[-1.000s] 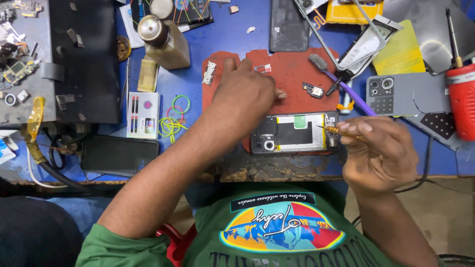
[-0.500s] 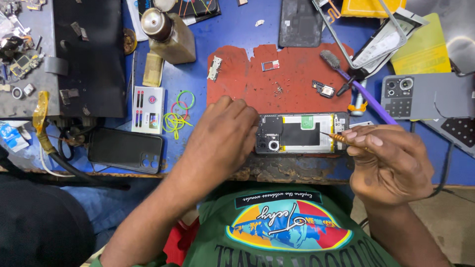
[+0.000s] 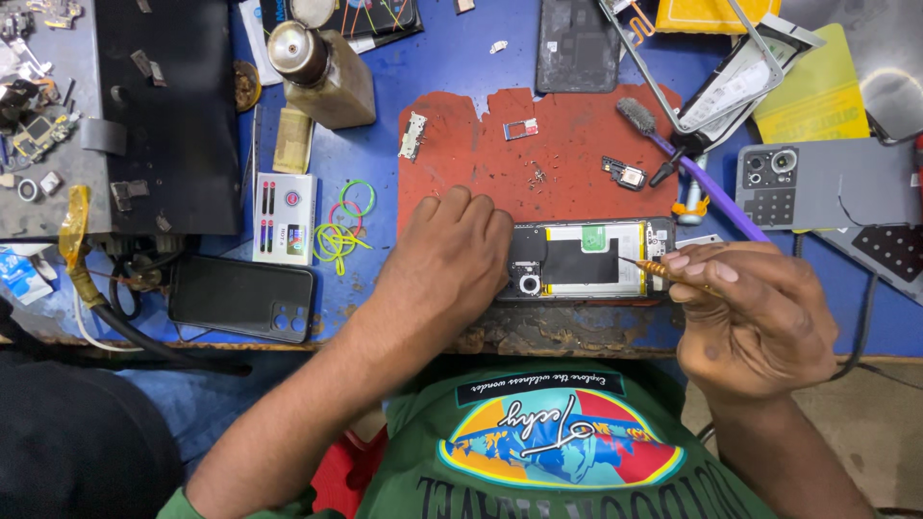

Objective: The person disassembles a mobile phone using a screwdriver and a prying tool, removes the battery, and then fits a new screen assembly onto the frame while another person assists by holding the device.

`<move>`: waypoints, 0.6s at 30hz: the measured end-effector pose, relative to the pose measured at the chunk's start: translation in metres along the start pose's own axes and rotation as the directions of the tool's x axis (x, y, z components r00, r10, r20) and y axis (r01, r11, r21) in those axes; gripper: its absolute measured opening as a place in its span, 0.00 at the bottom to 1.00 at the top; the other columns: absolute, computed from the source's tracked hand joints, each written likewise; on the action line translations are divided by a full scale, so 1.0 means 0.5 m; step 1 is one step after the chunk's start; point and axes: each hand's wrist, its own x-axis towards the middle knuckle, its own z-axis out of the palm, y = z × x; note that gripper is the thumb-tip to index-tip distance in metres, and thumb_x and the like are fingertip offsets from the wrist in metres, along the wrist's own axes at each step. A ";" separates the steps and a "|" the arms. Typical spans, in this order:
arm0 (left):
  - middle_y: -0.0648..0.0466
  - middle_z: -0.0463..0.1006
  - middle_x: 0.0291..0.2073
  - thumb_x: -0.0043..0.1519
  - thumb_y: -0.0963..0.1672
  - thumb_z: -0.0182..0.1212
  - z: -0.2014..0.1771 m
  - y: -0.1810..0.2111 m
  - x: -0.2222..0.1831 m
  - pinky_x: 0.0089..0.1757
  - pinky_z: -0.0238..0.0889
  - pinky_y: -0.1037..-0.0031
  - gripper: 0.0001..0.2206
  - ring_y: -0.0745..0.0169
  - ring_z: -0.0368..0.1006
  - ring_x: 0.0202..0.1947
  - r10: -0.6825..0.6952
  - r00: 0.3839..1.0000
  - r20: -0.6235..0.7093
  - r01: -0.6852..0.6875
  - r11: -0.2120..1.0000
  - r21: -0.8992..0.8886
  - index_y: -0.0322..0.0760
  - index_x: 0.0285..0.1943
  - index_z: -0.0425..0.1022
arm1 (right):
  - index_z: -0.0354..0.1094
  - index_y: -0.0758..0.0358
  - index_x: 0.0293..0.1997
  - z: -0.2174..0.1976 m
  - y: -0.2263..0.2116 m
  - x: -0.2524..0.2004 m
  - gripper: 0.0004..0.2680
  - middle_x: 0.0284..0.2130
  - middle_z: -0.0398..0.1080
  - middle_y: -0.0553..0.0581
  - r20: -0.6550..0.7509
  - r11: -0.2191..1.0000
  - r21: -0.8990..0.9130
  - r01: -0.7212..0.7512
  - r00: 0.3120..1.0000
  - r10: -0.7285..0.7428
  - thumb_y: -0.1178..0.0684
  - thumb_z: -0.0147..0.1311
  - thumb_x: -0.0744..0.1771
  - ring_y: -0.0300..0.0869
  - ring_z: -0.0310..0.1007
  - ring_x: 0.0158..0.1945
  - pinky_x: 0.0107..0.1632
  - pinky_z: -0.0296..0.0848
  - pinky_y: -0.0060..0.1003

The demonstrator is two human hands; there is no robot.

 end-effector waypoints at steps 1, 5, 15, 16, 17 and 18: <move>0.50 0.68 0.32 0.54 0.42 0.59 0.001 0.000 0.000 0.40 0.59 0.64 0.05 0.52 0.66 0.40 0.008 1.000 0.000 -0.008 1.000 0.023 0.37 0.35 0.70 | 0.63 0.61 0.59 0.001 0.000 0.001 0.13 0.43 0.70 0.58 0.000 1.000 -0.003 0.003 1.000 -0.003 0.71 0.59 0.71 0.43 0.79 0.44 0.50 0.82 0.39; 0.50 0.68 0.32 0.56 0.42 0.59 -0.001 0.007 0.002 0.41 0.59 0.63 0.04 0.53 0.65 0.39 0.018 1.000 -0.005 -0.017 0.998 0.062 0.37 0.35 0.70 | 0.63 0.61 0.59 -0.001 -0.002 0.004 0.13 0.43 0.70 0.58 -0.002 1.000 -0.003 0.004 1.000 -0.004 0.70 0.59 0.71 0.44 0.79 0.44 0.50 0.85 0.38; 0.49 0.68 0.38 0.63 0.43 0.60 0.048 -0.048 0.087 0.42 0.58 0.61 0.06 0.51 0.65 0.43 0.001 0.981 -0.192 -0.004 1.000 -0.019 0.35 0.41 0.71 | 0.63 0.63 0.58 0.009 -0.007 0.017 0.14 0.44 0.69 0.60 -0.003 0.999 -0.032 0.035 0.999 -0.035 0.72 0.59 0.70 0.46 0.79 0.43 0.48 0.84 0.37; 0.49 0.69 0.38 0.63 0.43 0.60 0.053 -0.048 0.088 0.41 0.58 0.61 0.06 0.51 0.65 0.42 0.002 0.982 -0.187 -0.007 1.000 -0.027 0.34 0.41 0.71 | 0.63 0.63 0.58 0.006 -0.008 0.017 0.14 0.45 0.69 0.60 -0.005 0.999 -0.032 0.027 1.000 -0.028 0.72 0.59 0.70 0.45 0.79 0.43 0.48 0.84 0.36; 0.49 0.69 0.38 0.62 0.43 0.60 0.057 -0.050 0.090 0.40 0.58 0.60 0.07 0.50 0.65 0.42 0.007 0.983 -0.181 -0.013 0.999 -0.035 0.34 0.41 0.71 | 0.63 0.63 0.58 0.005 -0.010 0.016 0.14 0.45 0.69 0.60 -0.009 1.000 -0.026 0.017 1.000 -0.017 0.72 0.58 0.70 0.45 0.79 0.43 0.48 0.85 0.36; 0.48 0.69 0.38 0.61 0.43 0.60 0.059 -0.051 0.092 0.40 0.58 0.60 0.07 0.50 0.65 0.42 0.011 0.984 -0.175 -0.019 0.999 -0.044 0.33 0.42 0.71 | 0.63 0.63 0.58 0.003 -0.011 0.015 0.14 0.45 0.69 0.60 -0.012 1.000 -0.022 0.008 1.000 -0.008 0.73 0.58 0.70 0.45 0.79 0.44 0.48 0.85 0.36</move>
